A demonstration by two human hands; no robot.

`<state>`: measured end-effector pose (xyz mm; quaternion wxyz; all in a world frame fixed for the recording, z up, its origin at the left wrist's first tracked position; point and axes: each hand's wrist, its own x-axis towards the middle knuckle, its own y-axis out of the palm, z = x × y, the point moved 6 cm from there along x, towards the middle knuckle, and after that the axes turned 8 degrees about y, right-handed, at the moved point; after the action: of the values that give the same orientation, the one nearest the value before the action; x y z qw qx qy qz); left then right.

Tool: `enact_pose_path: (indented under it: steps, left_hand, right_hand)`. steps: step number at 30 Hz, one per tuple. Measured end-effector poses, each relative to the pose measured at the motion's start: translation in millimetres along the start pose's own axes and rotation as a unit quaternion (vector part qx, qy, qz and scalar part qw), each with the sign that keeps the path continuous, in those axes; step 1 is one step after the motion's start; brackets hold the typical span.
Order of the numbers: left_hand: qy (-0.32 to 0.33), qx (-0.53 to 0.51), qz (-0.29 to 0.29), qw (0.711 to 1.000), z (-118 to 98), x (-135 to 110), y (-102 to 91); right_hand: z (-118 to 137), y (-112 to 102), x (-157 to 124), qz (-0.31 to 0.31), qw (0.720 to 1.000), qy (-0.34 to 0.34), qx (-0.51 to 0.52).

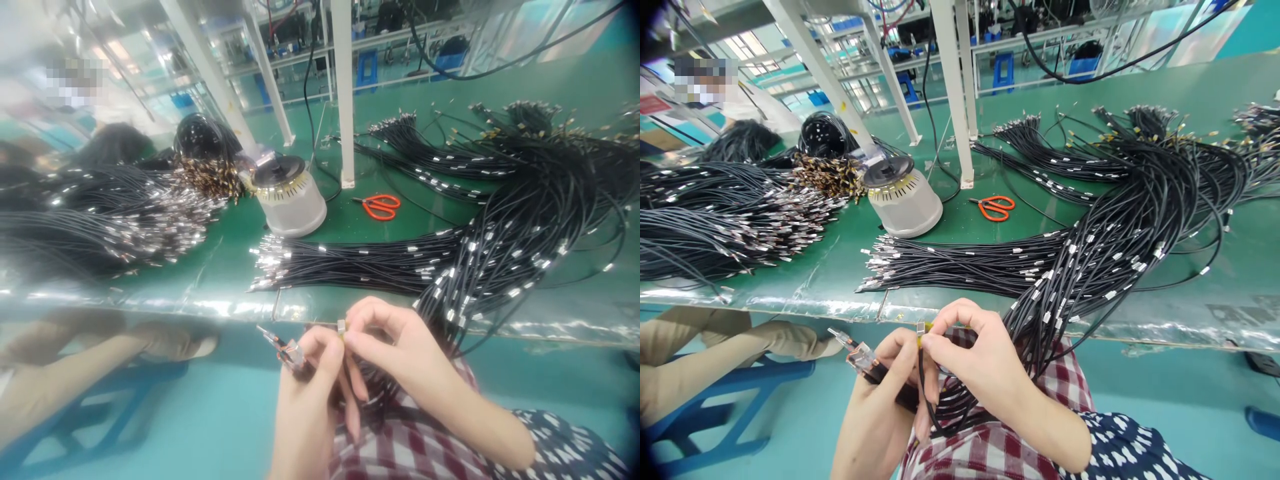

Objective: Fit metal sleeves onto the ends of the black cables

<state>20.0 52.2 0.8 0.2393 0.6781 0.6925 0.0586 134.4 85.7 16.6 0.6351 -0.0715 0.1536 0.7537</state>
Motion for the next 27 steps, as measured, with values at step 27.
enact_pose_path:
  steps: [27]
  left_hand:
    - [-0.029, -0.068, -0.035, 0.997, 11.4, -4.2, -8.9]
  right_hand:
    - [3.2, -0.8, -0.6, -0.001, 0.999, -0.02, -0.035]
